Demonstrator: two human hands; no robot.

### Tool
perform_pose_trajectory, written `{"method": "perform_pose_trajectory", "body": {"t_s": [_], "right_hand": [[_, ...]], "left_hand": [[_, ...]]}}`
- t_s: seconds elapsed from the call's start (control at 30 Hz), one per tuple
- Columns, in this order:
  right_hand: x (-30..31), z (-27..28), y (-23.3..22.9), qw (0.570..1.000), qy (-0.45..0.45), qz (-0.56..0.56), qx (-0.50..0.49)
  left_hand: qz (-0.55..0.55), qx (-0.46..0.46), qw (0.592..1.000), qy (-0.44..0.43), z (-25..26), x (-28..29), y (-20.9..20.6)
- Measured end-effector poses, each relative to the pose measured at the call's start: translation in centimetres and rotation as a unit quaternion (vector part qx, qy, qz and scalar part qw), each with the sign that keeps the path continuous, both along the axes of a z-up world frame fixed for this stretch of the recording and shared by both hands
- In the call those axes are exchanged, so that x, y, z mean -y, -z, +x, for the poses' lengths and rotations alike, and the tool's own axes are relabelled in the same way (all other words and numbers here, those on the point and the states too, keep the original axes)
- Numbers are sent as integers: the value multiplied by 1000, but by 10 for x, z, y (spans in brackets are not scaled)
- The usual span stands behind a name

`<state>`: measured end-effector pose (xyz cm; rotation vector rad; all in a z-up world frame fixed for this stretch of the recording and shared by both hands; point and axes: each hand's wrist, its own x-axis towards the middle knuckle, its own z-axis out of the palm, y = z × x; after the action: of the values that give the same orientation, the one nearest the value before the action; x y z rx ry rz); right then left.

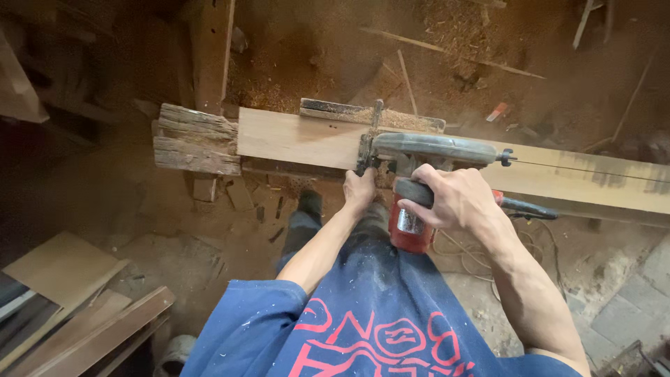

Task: The person uses a circular saw to cut a plank, then hammers nails into it with an axe, and cuts it again. The person moves the plank between cuts and hammers.

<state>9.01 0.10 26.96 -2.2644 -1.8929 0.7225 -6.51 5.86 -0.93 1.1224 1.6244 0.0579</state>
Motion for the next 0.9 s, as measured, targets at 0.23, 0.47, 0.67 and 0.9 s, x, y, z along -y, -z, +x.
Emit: {"method": "perform_pose_trajectory", "body": {"t_s": [0.23,0.47,0.67,0.9], "right_hand": [[-28,-29,2,1000,4,-6,-3],[-55,-56,2,999,7,-36,1],[-73,-77,2,1000,13,-16,-18],[-94,-99,3,999,5,-29,-21]], "left_hand": [[-5,-13,1000,22,-30,-29,0],[-18,5,1000,12,-57,-57,-19],[-25,15,999,19,-77,-83,-53],[-65,41,997,17,-101,-110,-66]]}}
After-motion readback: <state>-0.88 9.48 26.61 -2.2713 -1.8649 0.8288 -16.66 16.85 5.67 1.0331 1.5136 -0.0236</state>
